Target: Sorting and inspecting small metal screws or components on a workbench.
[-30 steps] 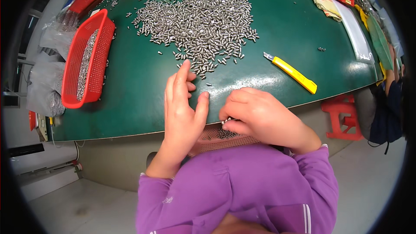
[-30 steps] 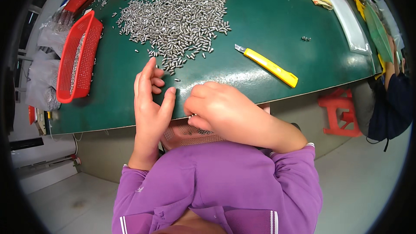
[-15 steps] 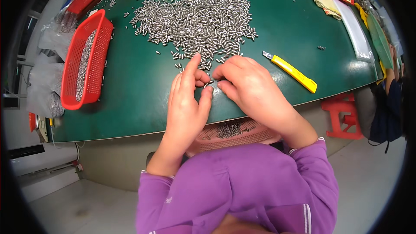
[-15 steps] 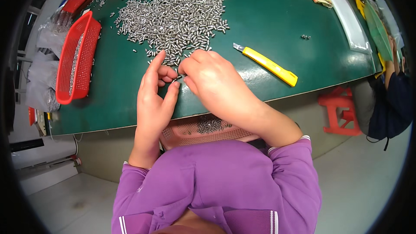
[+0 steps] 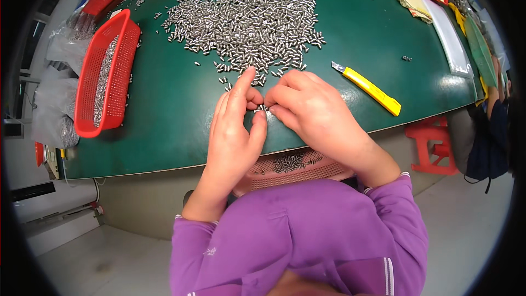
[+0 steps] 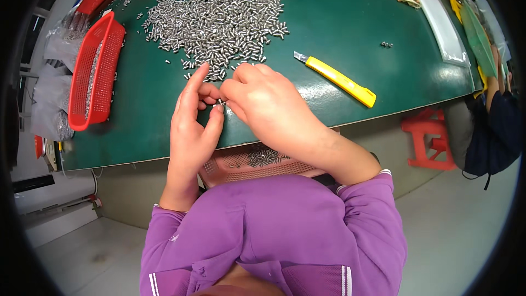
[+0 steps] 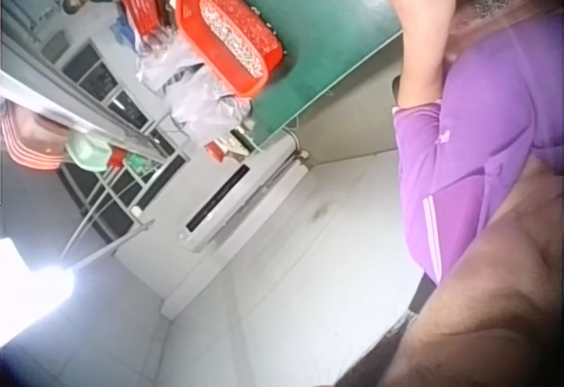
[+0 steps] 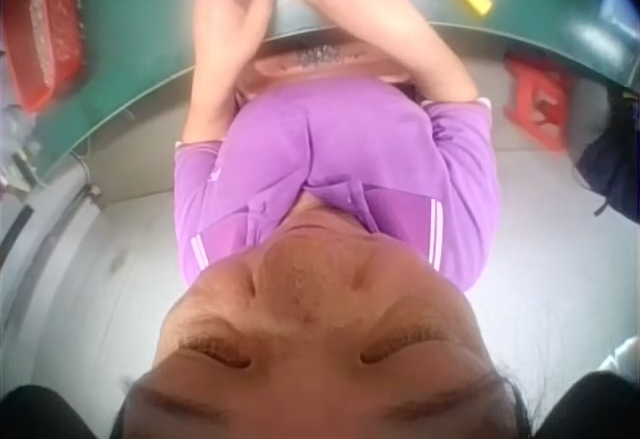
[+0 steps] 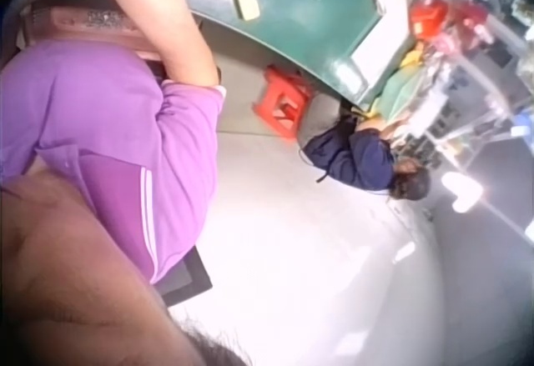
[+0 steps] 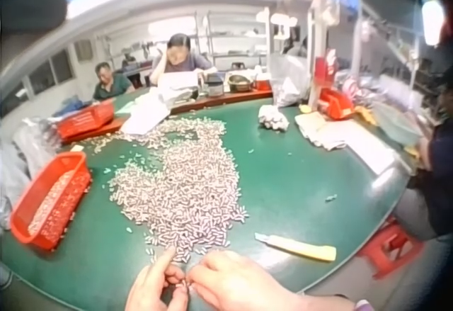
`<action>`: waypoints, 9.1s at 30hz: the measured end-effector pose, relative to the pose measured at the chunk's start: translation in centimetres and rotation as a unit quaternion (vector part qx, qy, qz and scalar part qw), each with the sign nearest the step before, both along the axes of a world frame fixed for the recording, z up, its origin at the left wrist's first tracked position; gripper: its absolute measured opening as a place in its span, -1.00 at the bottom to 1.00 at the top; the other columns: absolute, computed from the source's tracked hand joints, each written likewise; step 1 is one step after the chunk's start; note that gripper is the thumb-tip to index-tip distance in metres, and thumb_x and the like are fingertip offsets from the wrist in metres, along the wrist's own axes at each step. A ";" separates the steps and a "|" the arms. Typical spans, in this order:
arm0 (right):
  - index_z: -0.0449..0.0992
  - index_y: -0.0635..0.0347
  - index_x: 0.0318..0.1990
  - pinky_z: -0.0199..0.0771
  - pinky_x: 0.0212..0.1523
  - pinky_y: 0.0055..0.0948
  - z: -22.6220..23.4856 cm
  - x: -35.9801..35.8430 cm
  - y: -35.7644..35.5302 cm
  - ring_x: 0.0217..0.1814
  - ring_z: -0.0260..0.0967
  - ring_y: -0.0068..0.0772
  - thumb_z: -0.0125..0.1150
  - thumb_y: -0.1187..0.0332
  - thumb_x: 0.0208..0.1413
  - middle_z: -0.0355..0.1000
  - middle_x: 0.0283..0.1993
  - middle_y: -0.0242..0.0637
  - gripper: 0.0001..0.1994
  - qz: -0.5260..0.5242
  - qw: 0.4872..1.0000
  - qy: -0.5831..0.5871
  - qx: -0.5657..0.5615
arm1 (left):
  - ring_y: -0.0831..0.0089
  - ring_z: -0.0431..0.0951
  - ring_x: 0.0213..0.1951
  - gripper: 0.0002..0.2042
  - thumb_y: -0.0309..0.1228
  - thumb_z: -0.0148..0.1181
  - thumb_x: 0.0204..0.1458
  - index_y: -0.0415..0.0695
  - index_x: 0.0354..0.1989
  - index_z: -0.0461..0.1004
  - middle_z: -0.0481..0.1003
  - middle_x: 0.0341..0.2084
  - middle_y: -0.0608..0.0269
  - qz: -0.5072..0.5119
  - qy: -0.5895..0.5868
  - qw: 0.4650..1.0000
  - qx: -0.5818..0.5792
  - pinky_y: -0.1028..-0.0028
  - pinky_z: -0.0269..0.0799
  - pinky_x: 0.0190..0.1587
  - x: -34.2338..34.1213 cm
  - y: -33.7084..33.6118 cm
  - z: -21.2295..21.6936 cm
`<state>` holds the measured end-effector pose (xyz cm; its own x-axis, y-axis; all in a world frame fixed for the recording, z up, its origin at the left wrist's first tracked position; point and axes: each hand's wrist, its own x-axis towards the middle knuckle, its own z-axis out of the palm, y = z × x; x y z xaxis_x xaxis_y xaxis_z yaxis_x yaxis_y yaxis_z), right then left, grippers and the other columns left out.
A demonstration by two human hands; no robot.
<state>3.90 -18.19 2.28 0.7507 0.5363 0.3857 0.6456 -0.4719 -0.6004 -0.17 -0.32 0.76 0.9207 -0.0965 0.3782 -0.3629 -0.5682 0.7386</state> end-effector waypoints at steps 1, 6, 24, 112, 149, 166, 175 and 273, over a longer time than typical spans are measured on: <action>0.53 0.16 -0.24 0.45 -0.12 -0.15 0.0 0.0 0.0 -0.14 0.42 -0.07 0.33 0.49 0.00 0.42 -0.24 -0.24 -0.84 0.002 1.000 0.000 -0.005 | 0.27 0.49 -0.20 -0.32 -0.74 0.16 -0.03 -0.22 0.37 0.25 0.48 -0.29 0.15 0.000 0.000 1.000 0.000 0.29 0.47 -0.06 0.0 0.0 0.0; 0.52 0.18 -0.25 0.44 -0.12 -0.15 0.1 -0.1 0.0 -0.14 0.42 -0.06 0.32 0.49 0.00 0.42 -0.25 -0.23 -0.85 0.003 1.000 0.004 -0.004 | 0.27 0.48 -0.21 -0.35 -0.73 0.17 -0.03 -0.20 0.34 0.30 0.48 -0.30 0.17 -0.006 0.003 1.000 -0.003 0.29 0.47 -0.07 0.0 0.1 0.0; 0.43 0.22 -0.31 0.41 -0.23 -0.13 0.0 -0.1 -0.2 -0.22 0.37 -0.05 0.24 0.50 0.03 0.33 -0.33 -0.18 -0.90 0.027 0.999 -0.031 -0.001 | 0.28 0.45 -0.25 -0.40 -0.71 0.18 -0.02 -0.21 0.30 0.35 0.46 -0.35 0.19 0.006 0.010 1.000 0.011 0.30 0.44 -0.10 -0.4 0.1 0.3; 0.51 0.21 -0.14 0.46 -0.01 -0.14 -0.6 -1.2 0.9 -0.04 0.42 0.00 0.32 0.51 0.01 0.41 -0.09 -0.15 -0.77 0.003 0.999 0.029 0.042 | 0.31 0.48 -0.20 -0.30 -0.77 0.12 -0.01 -0.22 0.40 0.20 0.50 -0.26 0.16 0.016 0.053 0.998 -0.003 0.32 0.46 -0.09 -1.7 1.3 0.6; 0.52 0.20 -0.16 0.47 -0.02 -0.16 -1.0 -1.1 1.1 -0.05 0.43 -0.04 0.35 0.51 -0.01 0.42 -0.10 -0.17 -0.77 0.000 0.998 0.025 0.060 | 0.37 0.51 -0.25 -0.39 -0.66 0.24 0.02 -0.27 0.32 0.29 0.54 -0.36 0.25 0.044 0.060 0.997 -0.019 0.38 0.43 -0.17 -1.0 0.9 0.3; 0.54 0.22 -0.17 0.50 -0.10 -0.20 -0.8 -0.7 0.7 -0.12 0.46 -0.10 0.38 0.53 -0.02 0.43 -0.15 -0.18 -0.76 0.019 0.997 0.042 0.066 | 0.43 0.51 -0.23 -0.37 -0.65 0.26 0.01 -0.21 0.33 0.29 0.54 -0.33 0.29 0.047 0.053 0.996 -0.051 0.40 0.41 -0.18 -1.1 0.8 -0.6; 0.51 0.27 -0.23 0.47 -0.12 -0.09 -0.8 -0.6 0.6 -0.13 0.42 0.04 0.25 0.57 0.01 0.41 -0.19 -0.10 -0.85 0.021 0.992 0.080 0.091 | 0.65 0.44 -0.26 -0.33 -0.71 0.24 0.00 -0.20 0.37 0.28 0.52 -0.32 0.39 0.042 0.018 0.998 -0.032 0.61 0.31 -0.19 -1.2 1.0 -0.8; 0.40 0.14 0.28 0.49 -0.12 -0.15 2.3 -3.2 -5.9 -0.17 0.45 -0.03 0.21 0.54 0.11 0.43 -0.18 -0.11 -0.48 -0.235 0.966 -0.064 -0.084 | 0.52 0.56 -0.20 -0.61 -0.76 0.19 0.05 -0.25 0.08 0.41 0.52 -0.27 0.25 0.075 0.088 0.956 -0.268 0.51 0.51 -0.13 -3.8 3.5 -0.2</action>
